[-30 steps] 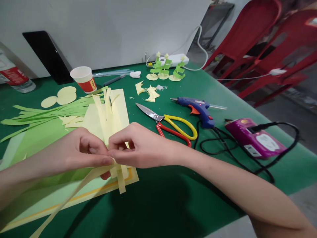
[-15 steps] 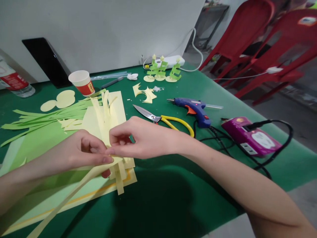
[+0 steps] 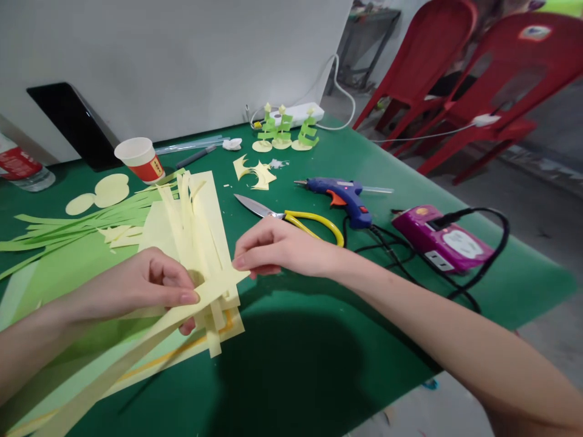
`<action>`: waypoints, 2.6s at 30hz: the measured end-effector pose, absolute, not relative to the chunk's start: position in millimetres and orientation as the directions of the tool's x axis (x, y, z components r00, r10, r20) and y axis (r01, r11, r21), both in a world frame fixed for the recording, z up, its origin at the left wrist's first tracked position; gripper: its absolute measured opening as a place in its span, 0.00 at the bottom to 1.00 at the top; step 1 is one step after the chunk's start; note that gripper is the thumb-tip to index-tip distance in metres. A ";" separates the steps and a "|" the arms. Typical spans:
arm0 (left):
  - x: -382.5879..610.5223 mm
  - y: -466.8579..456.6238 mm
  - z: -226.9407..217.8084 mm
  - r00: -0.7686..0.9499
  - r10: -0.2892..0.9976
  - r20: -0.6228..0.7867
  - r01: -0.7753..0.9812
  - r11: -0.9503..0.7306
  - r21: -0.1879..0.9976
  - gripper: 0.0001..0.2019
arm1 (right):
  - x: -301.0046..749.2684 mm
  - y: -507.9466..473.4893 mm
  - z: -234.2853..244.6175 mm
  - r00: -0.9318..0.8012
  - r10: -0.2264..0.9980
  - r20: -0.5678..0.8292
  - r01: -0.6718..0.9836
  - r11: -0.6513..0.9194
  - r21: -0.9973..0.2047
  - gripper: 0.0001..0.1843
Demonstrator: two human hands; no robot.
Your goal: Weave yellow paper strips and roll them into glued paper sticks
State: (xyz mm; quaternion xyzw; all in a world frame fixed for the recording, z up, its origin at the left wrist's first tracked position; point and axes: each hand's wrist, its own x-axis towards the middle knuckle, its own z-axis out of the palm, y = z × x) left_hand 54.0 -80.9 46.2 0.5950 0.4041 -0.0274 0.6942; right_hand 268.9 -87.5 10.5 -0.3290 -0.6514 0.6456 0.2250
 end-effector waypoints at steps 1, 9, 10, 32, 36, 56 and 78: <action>54.2 -80.1 45.5 0.679 0.435 -0.591 0.516 0.290 0.806 0.08 | 271.8 -87.8 10.6 -0.674 0.726 -0.136 0.136 -0.058 -0.989 0.12; 53.9 -77.7 43.6 0.684 0.454 -0.570 0.519 0.246 0.819 0.08 | 283.6 -84.6 10.3 -0.650 0.755 -0.085 0.162 0.028 -0.986 0.12; 52.7 -76.9 44.1 0.683 0.455 -0.571 0.528 0.233 0.817 0.08 | 287.8 -83.5 9.8 -0.635 0.769 -0.065 0.163 0.051 -0.985 0.13; 47.5 -80.3 36.7 0.673 0.500 -0.545 0.649 -0.048 0.759 0.11 | 245.6 -85.9 38.2 -0.735 0.581 -0.350 0.593 0.299 -0.748 0.13; 50.2 -79.4 46.2 0.625 0.551 -0.552 0.653 0.017 0.757 0.10 | 252.0 -82.1 42.3 -0.693 0.648 -0.317 0.593 0.261 -0.762 0.12; 50.3 -79.6 53.2 0.581 0.559 -0.592 0.659 0.104 0.745 0.08 | 252.5 -83.3 47.6 -0.675 0.651 -0.349 0.599 0.206 -0.774 0.10; 46.3 -89.5 27.0 0.652 0.589 -0.478 0.634 -0.076 0.770 0.14 | 235.7 -90.4 38.5 -0.682 0.621 -0.387 0.589 0.153 -0.793 0.12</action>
